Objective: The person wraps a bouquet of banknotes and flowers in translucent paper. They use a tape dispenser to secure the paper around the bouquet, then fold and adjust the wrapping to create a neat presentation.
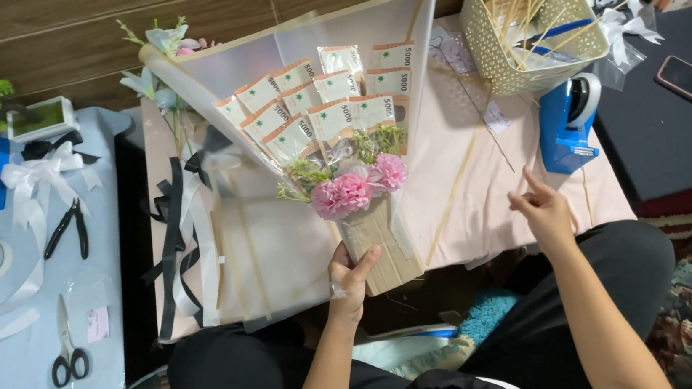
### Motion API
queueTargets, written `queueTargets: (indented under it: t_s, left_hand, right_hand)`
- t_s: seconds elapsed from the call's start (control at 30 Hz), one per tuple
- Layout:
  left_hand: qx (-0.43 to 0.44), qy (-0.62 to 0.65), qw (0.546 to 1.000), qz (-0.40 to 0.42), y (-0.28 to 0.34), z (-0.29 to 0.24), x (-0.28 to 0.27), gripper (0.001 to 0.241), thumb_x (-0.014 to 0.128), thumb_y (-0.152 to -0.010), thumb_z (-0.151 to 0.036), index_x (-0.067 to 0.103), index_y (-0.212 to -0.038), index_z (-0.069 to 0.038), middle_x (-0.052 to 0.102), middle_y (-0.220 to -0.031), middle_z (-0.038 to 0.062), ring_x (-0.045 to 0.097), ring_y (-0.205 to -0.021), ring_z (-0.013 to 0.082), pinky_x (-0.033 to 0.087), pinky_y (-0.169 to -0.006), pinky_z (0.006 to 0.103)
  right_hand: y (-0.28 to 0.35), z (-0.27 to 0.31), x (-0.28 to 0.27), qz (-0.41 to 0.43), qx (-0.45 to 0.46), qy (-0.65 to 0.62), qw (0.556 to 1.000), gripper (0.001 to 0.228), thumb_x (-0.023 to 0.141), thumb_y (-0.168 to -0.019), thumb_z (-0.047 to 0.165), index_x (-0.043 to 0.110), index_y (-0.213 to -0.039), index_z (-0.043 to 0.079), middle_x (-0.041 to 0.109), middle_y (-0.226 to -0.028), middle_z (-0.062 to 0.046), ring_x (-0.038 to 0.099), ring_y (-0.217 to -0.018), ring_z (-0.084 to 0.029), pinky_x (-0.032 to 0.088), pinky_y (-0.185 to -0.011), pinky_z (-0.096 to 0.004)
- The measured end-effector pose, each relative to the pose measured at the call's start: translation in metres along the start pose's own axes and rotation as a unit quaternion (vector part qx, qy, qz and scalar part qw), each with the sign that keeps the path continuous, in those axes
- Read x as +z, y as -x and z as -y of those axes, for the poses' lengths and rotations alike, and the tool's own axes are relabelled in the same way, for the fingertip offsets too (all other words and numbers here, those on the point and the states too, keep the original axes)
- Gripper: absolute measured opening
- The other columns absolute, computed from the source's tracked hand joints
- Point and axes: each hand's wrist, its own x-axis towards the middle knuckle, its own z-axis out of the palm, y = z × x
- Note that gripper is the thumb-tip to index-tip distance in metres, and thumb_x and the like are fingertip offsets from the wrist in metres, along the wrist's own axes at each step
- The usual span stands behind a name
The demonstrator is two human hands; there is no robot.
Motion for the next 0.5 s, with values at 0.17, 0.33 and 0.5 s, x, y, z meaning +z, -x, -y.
queueTargets:
  t_s: [0.17, 0.33, 0.5]
  left_hand:
    - [0.007, 0.001, 1.000, -0.004, 0.006, -0.008, 0.007, 0.079, 0.085, -0.085, -0.030, 0.046, -0.142, 0.007, 0.054, -0.116, 0.021, 0.051, -0.117, 0.0273, 0.041, -0.105, 0.0484]
    - [0.028, -0.013, 0.999, -0.016, 0.002, 0.012, -0.003, 0.068, 0.087, -0.084, -0.028, 0.055, -0.133, 0.006, 0.061, -0.109, 0.019, 0.058, -0.109, 0.0254, 0.048, -0.100, 0.0453]
    - [0.044, -0.016, 0.999, -0.017, 0.002, 0.009, -0.007, 0.057, 0.088, -0.082, -0.025, 0.061, -0.125, 0.002, 0.067, -0.104, 0.016, 0.063, -0.103, 0.0211, 0.053, -0.094, 0.0419]
  right_hand:
    - [0.045, 0.036, 0.064, 0.149, -0.046, -0.144, 0.977, 0.043, 0.053, -0.102, 0.006, 0.041, -0.143, 0.007, 0.065, -0.075, -0.008, 0.053, -0.068, -0.011, 0.045, -0.064, -0.021]
    - [0.076, 0.062, 0.113, 0.234, -0.050, -0.161, 0.958, 0.026, 0.057, -0.099, 0.006, 0.045, -0.122, 0.009, 0.072, -0.078, -0.012, 0.058, -0.061, -0.014, 0.049, -0.057, -0.024]
    - [0.083, 0.062, 0.131, 0.210, -0.031, -0.130, 0.969, 0.026, 0.066, -0.098, 0.011, 0.043, -0.110, 0.010, 0.074, -0.077, -0.010, 0.058, -0.060, -0.015, 0.045, -0.057, -0.026]
